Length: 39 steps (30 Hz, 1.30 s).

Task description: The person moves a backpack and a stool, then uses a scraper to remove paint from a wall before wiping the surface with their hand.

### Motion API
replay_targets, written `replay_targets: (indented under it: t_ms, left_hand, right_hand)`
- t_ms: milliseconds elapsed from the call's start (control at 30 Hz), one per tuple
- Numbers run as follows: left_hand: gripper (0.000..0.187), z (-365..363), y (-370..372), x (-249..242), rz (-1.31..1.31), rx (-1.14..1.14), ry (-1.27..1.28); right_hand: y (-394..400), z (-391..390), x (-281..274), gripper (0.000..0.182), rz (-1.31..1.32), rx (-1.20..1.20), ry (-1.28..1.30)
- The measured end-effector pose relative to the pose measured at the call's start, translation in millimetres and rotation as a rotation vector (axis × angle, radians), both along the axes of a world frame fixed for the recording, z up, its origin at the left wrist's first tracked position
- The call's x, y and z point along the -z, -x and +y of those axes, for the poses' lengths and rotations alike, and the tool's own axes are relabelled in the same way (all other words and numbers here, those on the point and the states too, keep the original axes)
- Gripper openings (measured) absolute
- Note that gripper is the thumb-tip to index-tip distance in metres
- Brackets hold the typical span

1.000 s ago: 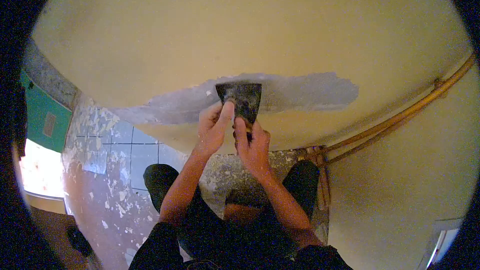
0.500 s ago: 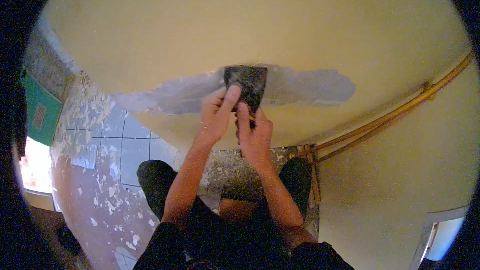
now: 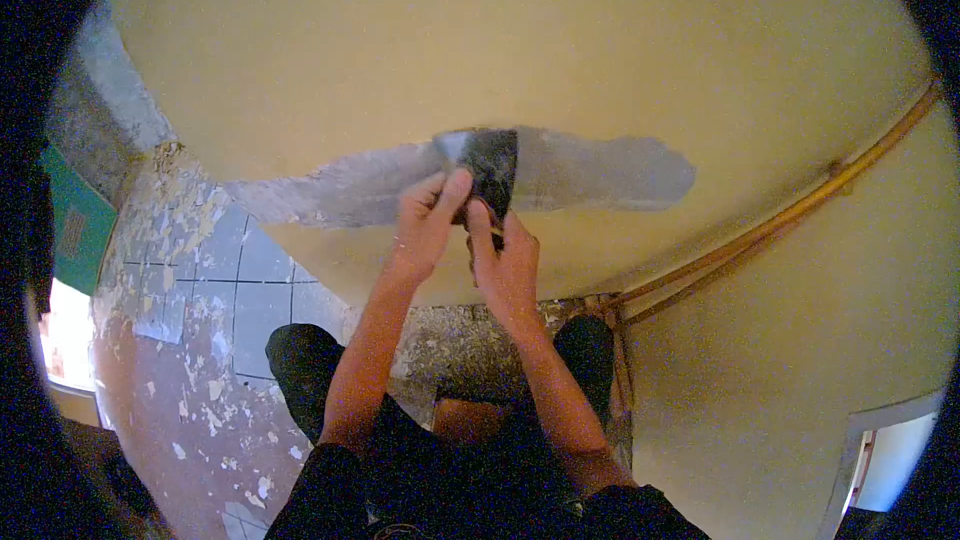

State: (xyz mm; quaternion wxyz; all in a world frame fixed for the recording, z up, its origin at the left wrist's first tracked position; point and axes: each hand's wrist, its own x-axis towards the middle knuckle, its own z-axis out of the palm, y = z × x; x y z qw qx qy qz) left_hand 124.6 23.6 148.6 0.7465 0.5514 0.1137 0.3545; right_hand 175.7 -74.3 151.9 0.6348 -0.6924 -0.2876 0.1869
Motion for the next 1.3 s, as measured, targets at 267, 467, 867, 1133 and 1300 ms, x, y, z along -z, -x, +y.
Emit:
replay_targets:
  t_ms: [267,467,867,1133,1300]
  left_hand:
    - [0.038,5.7,-0.8,3.7,0.042,-0.074,-0.132]
    - [0.038,4.3,5.5,9.4,0.101,-0.086,-0.159]
    - [0.04,8.1,7.8,4.3,-0.002,-0.063,0.006]
    - [0.04,8.5,12.7,-5.8,0.044,-0.116,-0.068]
    - [0.041,8.0,15.7,-3.8,0.028,-0.068,-0.03]
  right_hand:
    - [3.0,2.6,-3.7,0.031,0.062,-0.017,-0.006]
    - [2.2,-0.4,11.4,0.032,0.081,-0.046,-0.045]
    - [3.9,4.8,-1.2,0.037,0.043,-0.054,0.032]
    - [7.1,15.0,-7.0,0.036,-0.003,-0.066,-0.016]
    - [13.9,7.7,0.1,0.035,0.098,-0.044,-0.031]
